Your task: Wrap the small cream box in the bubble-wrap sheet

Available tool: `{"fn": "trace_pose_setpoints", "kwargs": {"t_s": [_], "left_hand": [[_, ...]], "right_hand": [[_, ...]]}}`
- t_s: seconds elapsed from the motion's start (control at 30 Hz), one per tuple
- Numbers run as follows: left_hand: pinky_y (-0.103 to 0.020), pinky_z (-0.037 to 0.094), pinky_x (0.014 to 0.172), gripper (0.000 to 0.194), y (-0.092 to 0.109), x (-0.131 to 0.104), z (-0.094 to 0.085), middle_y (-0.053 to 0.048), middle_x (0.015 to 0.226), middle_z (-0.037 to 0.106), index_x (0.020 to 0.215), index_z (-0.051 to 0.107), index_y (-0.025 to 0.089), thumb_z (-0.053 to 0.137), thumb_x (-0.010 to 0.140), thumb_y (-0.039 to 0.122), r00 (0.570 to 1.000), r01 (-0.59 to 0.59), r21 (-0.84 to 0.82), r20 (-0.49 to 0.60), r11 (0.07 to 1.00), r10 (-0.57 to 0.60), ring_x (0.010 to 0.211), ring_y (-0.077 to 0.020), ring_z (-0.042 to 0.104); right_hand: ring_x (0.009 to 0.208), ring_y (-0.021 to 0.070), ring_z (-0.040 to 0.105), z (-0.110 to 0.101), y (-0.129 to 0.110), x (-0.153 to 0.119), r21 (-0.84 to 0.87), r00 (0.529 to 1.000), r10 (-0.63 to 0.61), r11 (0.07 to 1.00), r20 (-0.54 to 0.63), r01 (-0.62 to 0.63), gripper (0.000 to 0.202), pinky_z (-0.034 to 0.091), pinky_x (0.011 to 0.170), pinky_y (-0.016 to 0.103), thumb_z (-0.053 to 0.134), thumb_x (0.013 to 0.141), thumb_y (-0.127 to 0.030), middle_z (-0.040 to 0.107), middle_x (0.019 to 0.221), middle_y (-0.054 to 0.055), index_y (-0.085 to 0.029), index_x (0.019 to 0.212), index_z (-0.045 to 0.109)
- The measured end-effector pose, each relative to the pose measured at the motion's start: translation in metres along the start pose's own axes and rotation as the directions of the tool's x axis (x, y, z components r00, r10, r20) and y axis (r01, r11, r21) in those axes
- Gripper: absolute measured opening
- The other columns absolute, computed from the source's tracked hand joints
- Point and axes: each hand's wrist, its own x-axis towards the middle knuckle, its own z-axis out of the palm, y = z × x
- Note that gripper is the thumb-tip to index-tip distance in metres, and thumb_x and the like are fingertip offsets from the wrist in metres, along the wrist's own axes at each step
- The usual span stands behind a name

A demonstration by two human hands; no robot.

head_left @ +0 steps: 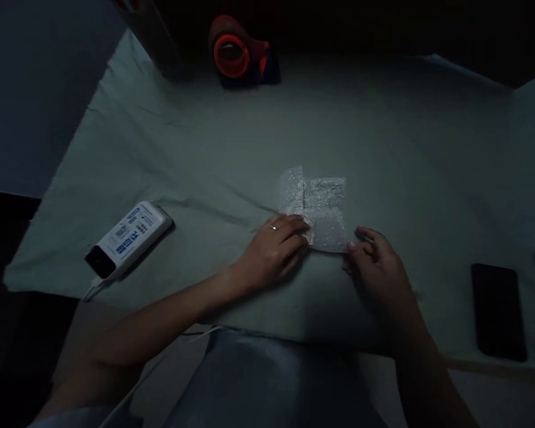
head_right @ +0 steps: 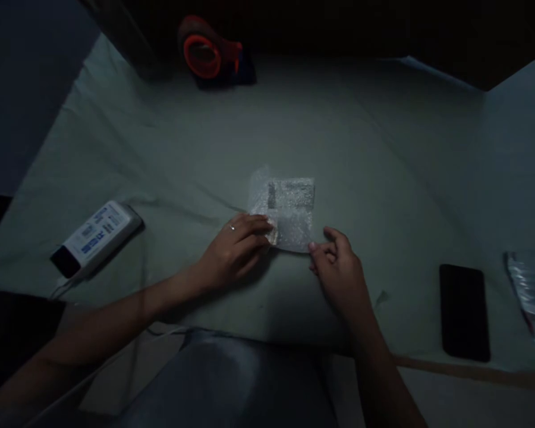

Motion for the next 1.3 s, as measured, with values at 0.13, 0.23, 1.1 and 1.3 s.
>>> {"fn": "trace_pose_setpoints", "kwargs": {"t_s": [0.13, 0.23, 1.1, 1.3], "left_hand": [[-0.046, 0.044, 0.104, 0.026, -0.001, 0.001, 0.0, -0.016, 0.116, 0.061, 0.111, 0.054, 0.012, 0.049, 0.086, 0.011, 1.0, -0.031, -0.017, 0.005, 0.999, 0.031, 0.119, -0.0242, 0.052], [-0.044, 0.047, 0.101, 0.029, -0.003, 0.001, -0.001, -0.016, 0.116, 0.06, 0.115, 0.054, 0.012, 0.048, 0.086, 0.012, 0.998, -0.062, 0.008, 0.018, 0.998, 0.062, 0.119, -0.0251, 0.051], [-0.045, 0.051, 0.097, 0.038, 0.014, 0.001, 0.012, -0.018, 0.119, 0.061, 0.117, 0.055, 0.004, 0.05, 0.09, 0.031, 0.998, -0.053, 0.218, -0.024, 0.975, 0.06, 0.116, -0.0304, 0.054], [-0.043, 0.05, 0.098, 0.034, 0.012, -0.002, 0.013, -0.02, 0.115, 0.059, 0.111, 0.055, 0.002, 0.046, 0.088, 0.026, 0.994, -0.099, 0.17, -0.038, 0.98, 0.107, 0.114, -0.0292, 0.054]], "right_hand": [[0.057, 0.0182, 0.065, 0.02, -0.004, 0.007, 0.316, 0.994, 0.107, 0.943, 0.016, -0.106, 0.075, 0.055, 0.056, 0.034, 0.068, 0.071, -0.052, 0.065, 0.073, 0.002, -0.013, 0.13, 0.043], [0.052, 0.0153, 0.062, 0.022, -0.007, 0.005, 0.298, 0.992, 0.13, 0.947, -0.002, -0.124, 0.074, 0.053, 0.052, 0.03, 0.071, 0.07, -0.049, 0.063, 0.067, -0.001, -0.013, 0.128, 0.044], [0.07, 0.0143, 0.061, 0.045, -0.024, -0.013, 0.173, 0.92, -0.236, 0.938, -0.313, 0.299, 0.01, 0.05, 0.067, 0.029, 0.066, 0.075, -0.026, 0.065, 0.073, 0.0, -0.02, 0.07, 0.061], [0.096, 0.0207, 0.063, 0.063, -0.036, -0.016, 0.066, 0.796, -0.54, 0.815, -0.275, 0.575, 0.01, 0.049, 0.09, 0.043, 0.06, 0.079, -0.015, 0.063, 0.081, 0.001, -0.023, 0.074, 0.056]]}}
